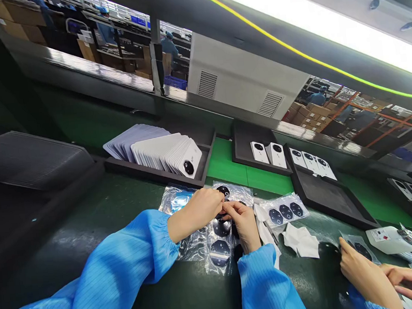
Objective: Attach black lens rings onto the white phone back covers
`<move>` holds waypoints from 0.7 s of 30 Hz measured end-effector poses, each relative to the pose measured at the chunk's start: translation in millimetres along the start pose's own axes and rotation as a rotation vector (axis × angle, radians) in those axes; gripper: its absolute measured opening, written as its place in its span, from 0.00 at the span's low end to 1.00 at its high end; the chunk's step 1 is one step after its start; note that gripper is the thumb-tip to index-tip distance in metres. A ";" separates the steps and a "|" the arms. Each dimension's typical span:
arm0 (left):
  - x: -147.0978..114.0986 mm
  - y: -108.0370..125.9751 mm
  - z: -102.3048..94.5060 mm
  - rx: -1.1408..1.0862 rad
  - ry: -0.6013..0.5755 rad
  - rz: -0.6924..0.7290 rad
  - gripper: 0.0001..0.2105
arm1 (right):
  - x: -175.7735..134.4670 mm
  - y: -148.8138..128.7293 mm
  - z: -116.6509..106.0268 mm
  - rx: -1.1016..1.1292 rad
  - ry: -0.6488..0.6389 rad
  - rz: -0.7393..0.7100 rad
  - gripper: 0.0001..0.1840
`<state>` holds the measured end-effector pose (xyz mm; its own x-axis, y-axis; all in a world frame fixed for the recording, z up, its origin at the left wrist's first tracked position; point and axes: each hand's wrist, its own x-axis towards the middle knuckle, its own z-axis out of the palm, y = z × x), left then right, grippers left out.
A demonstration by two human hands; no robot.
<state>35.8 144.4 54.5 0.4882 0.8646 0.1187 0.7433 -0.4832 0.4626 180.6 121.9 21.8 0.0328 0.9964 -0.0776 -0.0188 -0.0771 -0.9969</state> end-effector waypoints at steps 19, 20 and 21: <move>8.3 -18.7 12.2 0.182 0.279 0.075 0.09 | -6.7 5.5 -2.5 -0.619 0.157 -0.243 0.07; 8.7 -19.6 14.2 0.195 0.288 0.074 0.09 | -8.1 5.0 -3.2 -0.675 0.170 -0.279 0.07; 9.1 -20.3 16.3 0.204 0.294 0.074 0.09 | -9.3 4.8 -3.8 -0.725 0.178 -0.314 0.06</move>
<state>32.6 159.8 31.8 0.4137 0.8149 0.4061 0.8016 -0.5375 0.2619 184.0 112.2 17.7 0.0883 0.9597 0.2668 0.6679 0.1417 -0.7307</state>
